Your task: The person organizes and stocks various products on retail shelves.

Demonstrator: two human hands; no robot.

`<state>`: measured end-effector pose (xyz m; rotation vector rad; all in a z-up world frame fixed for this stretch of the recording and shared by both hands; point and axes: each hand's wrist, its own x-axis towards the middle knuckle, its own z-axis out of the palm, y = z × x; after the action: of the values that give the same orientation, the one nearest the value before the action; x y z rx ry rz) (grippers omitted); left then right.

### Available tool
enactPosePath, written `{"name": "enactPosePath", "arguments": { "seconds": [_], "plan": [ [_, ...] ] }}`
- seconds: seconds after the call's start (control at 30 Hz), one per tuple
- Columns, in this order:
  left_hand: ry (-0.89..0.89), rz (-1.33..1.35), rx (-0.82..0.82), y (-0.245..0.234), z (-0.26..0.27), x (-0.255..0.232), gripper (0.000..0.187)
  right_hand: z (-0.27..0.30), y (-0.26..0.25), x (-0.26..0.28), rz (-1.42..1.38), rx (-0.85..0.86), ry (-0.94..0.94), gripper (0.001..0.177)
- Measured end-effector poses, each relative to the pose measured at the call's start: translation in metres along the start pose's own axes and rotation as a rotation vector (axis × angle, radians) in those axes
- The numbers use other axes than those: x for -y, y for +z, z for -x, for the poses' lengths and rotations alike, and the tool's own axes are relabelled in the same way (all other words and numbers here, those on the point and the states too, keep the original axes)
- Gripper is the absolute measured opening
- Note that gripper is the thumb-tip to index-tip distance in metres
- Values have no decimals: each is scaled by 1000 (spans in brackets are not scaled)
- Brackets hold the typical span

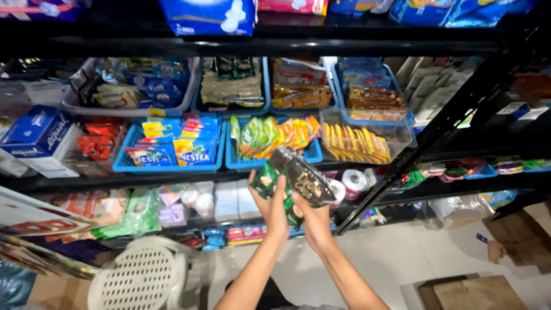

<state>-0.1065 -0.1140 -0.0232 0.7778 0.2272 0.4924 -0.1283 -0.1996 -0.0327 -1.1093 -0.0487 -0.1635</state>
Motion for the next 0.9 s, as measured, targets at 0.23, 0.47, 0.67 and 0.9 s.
{"name": "enactPosePath", "arguments": {
  "seconds": [0.23,0.47,0.67,0.9],
  "plan": [
    [-158,-19,-72,-9,-17,23,66,-24,-59,26,120,199,231,62],
    [-319,111,-193,-30,-37,0,57,-138,-162,93,1261,-150,-843,36],
    [-299,112,-220,-58,-47,18,53,-185,-196,105,1944,20,-607,36],
    [-404,105,-359,-74,-57,-15,59,-172,-175,160,1921,-15,-778,15]
  ]
}}
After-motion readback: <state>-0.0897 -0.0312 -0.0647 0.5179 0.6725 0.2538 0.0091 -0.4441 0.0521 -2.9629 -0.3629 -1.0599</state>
